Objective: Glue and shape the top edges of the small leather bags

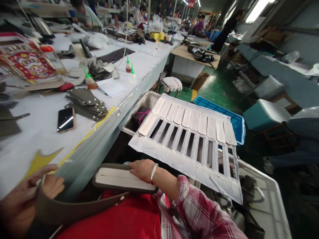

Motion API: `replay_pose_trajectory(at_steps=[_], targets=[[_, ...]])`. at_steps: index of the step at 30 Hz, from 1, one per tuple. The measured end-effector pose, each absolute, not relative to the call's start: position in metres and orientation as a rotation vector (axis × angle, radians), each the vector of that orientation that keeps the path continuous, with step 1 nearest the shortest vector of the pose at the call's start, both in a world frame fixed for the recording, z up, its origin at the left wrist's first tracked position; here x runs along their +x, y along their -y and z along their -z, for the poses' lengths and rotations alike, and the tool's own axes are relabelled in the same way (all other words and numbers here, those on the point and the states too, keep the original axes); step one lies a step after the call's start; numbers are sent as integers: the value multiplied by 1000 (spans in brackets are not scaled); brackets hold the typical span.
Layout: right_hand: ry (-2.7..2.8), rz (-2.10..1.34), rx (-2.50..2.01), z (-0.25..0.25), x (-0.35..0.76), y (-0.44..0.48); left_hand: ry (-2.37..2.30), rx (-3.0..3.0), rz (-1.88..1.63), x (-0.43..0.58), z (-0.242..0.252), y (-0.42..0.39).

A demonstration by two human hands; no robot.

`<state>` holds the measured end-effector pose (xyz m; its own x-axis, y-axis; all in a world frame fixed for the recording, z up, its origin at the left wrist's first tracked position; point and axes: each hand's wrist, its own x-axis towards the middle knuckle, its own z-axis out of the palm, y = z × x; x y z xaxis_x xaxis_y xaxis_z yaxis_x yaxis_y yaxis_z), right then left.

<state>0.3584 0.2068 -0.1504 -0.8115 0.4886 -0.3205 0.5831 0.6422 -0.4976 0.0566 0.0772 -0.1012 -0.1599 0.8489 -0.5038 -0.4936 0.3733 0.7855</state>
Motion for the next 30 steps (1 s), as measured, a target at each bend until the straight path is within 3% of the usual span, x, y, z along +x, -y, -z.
replay_pose_trajectory(at_steps=[10, 20, 26, 30], targets=[[-2623, 1097, 746, 148, 317, -216, -1011, 453, -1100, 97, 124, -87], [-2749, 892, 932, 131, 366, -207, -1080, 416, -1106, 74, 132, -74], [-2789, 1427, 816, 106, 371, -157, -994, 315, -1169, 82, 138, -77], [-2534, 1648, 1045, 106, 391, -135, -1109, 278, -1249, 82, 140, -86]])
